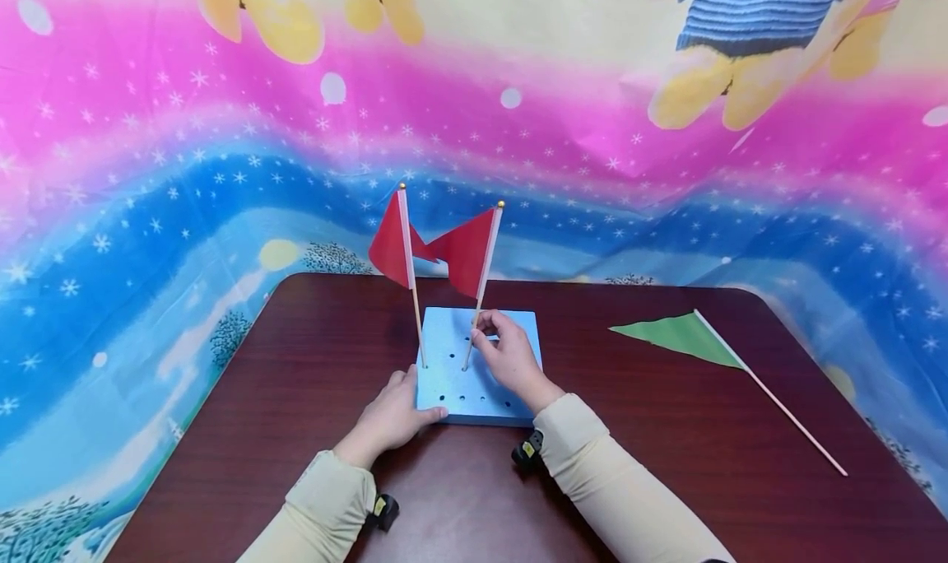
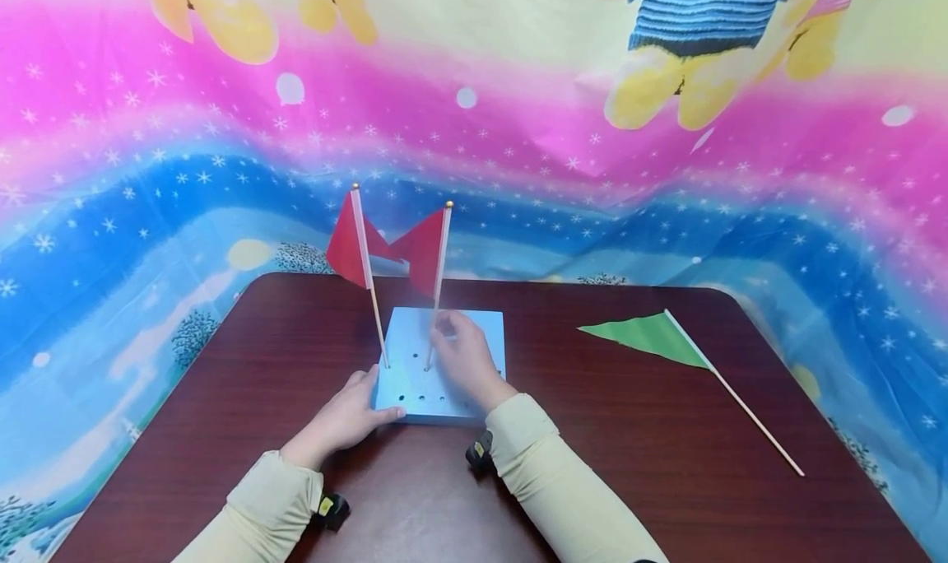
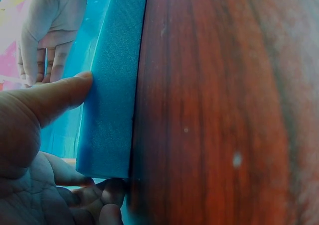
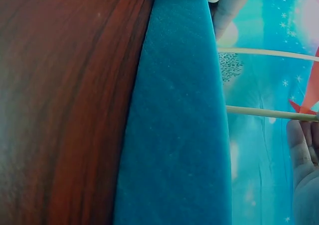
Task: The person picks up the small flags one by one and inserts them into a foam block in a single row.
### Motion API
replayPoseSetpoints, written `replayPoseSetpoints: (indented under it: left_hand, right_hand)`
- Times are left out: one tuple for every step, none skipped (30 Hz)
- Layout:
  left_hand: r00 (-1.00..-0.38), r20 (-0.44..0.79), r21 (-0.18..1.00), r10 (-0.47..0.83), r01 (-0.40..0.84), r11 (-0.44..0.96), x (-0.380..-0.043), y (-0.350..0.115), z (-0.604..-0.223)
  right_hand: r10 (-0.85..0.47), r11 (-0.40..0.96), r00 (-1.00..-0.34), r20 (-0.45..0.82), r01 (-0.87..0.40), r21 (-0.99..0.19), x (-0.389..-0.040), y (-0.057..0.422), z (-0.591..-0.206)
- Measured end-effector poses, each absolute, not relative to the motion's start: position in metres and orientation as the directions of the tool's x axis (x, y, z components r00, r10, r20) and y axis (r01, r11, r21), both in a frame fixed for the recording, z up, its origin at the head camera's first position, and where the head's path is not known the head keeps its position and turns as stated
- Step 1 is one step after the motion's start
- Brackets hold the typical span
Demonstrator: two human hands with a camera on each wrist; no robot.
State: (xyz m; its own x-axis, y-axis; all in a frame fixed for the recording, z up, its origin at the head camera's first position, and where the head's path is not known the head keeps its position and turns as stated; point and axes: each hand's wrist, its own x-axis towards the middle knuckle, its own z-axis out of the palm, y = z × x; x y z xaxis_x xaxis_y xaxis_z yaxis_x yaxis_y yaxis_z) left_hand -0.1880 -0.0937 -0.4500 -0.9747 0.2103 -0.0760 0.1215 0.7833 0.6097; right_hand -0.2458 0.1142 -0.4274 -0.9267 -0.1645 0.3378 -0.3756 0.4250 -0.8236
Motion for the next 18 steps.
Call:
replayPoseSetpoints:
  left_hand:
    - [-0.974,-0.077,0.611,0.211,0.121,0.783,-0.1879,-0.0935,-0.4498]
    - [-0.974,-0.077,0.611,0.212,0.122,0.782,-0.1878,-0.0933,-0.4497]
    - [-0.974,-0.077,0.612,0.213,0.122,0.781,-0.1878,-0.0931,-0.4496]
    - [-0.974,-0.075,0.612,0.214,0.124,0.781,-0.1878,-0.0929,-0.4494]
    - [-0.974,-0.073,0.612,0.215,0.127,0.780,-0.1879,-0.0927,-0.4494]
    - [-0.974,-0.071,0.611,0.216,0.129,0.781,-0.1879,-0.0925,-0.4493]
    - [-0.974,-0.069,0.611,0.217,0.130,0.781,-0.1880,-0.0924,-0.4492]
    - [-0.974,-0.068,0.610,0.215,0.130,0.782,-0.1881,-0.0923,-0.4489]
    - [-0.974,-0.069,0.610,0.214,0.129,0.782,-0.1881,-0.0922,-0.4485]
    - [-0.975,-0.071,0.610,0.213,0.127,0.782,-0.1882,-0.0921,-0.4481]
    - [-0.975,-0.073,0.611,0.212,0.124,0.782,-0.1882,-0.0921,-0.4479]
    - [-0.975,-0.076,0.611,0.210,0.121,0.783,-0.1882,-0.0920,-0.4476]
    - [-0.975,-0.078,0.610,0.209,0.119,0.783,-0.1882,-0.0920,-0.4476]
    - [-0.975,-0.080,0.610,0.209,0.118,0.783,-0.1883,-0.0922,-0.4479]
    - [-0.975,-0.081,0.610,0.209,0.117,0.784,-0.1884,-0.0923,-0.4485]
    - [-0.975,-0.081,0.608,0.209,0.118,0.785,-0.1884,-0.0924,-0.4491]
    - [-0.974,-0.082,0.609,0.209,0.117,0.784,-0.1882,-0.0925,-0.4496]
    - [-0.974,-0.082,0.610,0.210,0.117,0.784,-0.1880,-0.0926,-0.4501]
  right_hand:
    - [-0.167,0.425,-0.926,0.340,-0.378,-0.822,-0.2463,0.1141,-0.4278]
    - [-0.170,0.427,-0.925,0.338,-0.379,-0.821,-0.2469,0.1138,-0.4282]
    - [-0.172,0.428,-0.926,0.336,-0.378,-0.821,-0.2474,0.1135,-0.4284]
    - [-0.178,0.428,-0.924,0.338,-0.382,-0.819,-0.2477,0.1132,-0.4283]
    - [-0.181,0.431,-0.924,0.337,-0.383,-0.817,-0.2480,0.1128,-0.4281]
    - [-0.184,0.433,-0.923,0.338,-0.385,-0.815,-0.2481,0.1125,-0.4277]
    - [-0.185,0.436,-0.923,0.338,-0.386,-0.813,-0.2480,0.1122,-0.4271]
    - [-0.184,0.438,-0.923,0.337,-0.384,-0.813,-0.2480,0.1120,-0.4266]
    - [-0.183,0.439,-0.923,0.340,-0.386,-0.811,-0.2480,0.1119,-0.4259]
    - [-0.180,0.440,-0.923,0.341,-0.385,-0.811,-0.2480,0.1119,-0.4255]
    - [-0.175,0.439,-0.924,0.339,-0.382,-0.813,-0.2478,0.1121,-0.4252]
    - [-0.171,0.437,-0.924,0.342,-0.382,-0.814,-0.2478,0.1123,-0.4250]
    - [-0.167,0.434,-0.925,0.342,-0.381,-0.817,-0.2480,0.1128,-0.4254]
    - [-0.164,0.429,-0.926,0.341,-0.378,-0.820,-0.2483,0.1134,-0.4259]
    - [-0.164,0.427,-0.926,0.340,-0.377,-0.822,-0.2484,0.1141,-0.4266]
    - [-0.164,0.426,-0.927,0.336,-0.374,-0.824,-0.2483,0.1150,-0.4274]
    - [-0.166,0.424,-0.929,0.332,-0.371,-0.827,-0.2480,0.1159,-0.4278]
    - [-0.168,0.421,-0.930,0.328,-0.368,-0.829,-0.2478,0.1168,-0.4283]
